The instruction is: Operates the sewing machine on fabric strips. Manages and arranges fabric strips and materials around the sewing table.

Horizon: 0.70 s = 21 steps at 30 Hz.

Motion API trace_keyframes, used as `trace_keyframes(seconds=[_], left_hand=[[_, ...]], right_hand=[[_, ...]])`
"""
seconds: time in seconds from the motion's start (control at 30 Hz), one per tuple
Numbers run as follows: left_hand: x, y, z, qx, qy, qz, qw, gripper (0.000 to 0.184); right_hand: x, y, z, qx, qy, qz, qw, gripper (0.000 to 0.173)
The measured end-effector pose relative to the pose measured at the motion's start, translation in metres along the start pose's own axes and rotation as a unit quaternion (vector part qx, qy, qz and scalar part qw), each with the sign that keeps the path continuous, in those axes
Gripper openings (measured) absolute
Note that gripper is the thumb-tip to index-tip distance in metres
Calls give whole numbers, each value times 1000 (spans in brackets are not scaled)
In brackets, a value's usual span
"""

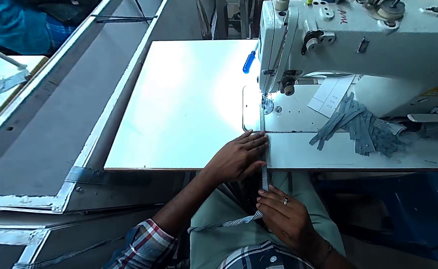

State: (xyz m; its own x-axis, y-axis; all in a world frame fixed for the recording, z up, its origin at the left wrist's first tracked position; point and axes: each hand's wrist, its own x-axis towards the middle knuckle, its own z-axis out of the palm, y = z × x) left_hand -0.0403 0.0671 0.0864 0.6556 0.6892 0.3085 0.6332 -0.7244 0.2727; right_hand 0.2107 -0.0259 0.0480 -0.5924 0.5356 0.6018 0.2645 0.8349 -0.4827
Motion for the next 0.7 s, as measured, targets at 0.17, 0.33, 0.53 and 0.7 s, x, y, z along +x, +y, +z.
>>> trace_keyframes(seconds=[0.17, 0.33, 0.53, 0.7], left_hand=[[-3, 4, -2, 3, -7, -3, 1000, 61], [-1, -1, -1, 4, -2, -7, 1000, 60], [1, 0, -3, 4, -9, 8, 1000, 57], [2, -6, -4, 7, -2, 5, 1000, 56]], right_hand=[[2, 3, 0, 17, 13, 17, 1000, 17], [10, 9, 0, 14, 22, 22, 999, 17], [19, 15, 0, 10, 27, 33, 999, 17], [28, 21, 0, 18, 34, 27, 999, 15]])
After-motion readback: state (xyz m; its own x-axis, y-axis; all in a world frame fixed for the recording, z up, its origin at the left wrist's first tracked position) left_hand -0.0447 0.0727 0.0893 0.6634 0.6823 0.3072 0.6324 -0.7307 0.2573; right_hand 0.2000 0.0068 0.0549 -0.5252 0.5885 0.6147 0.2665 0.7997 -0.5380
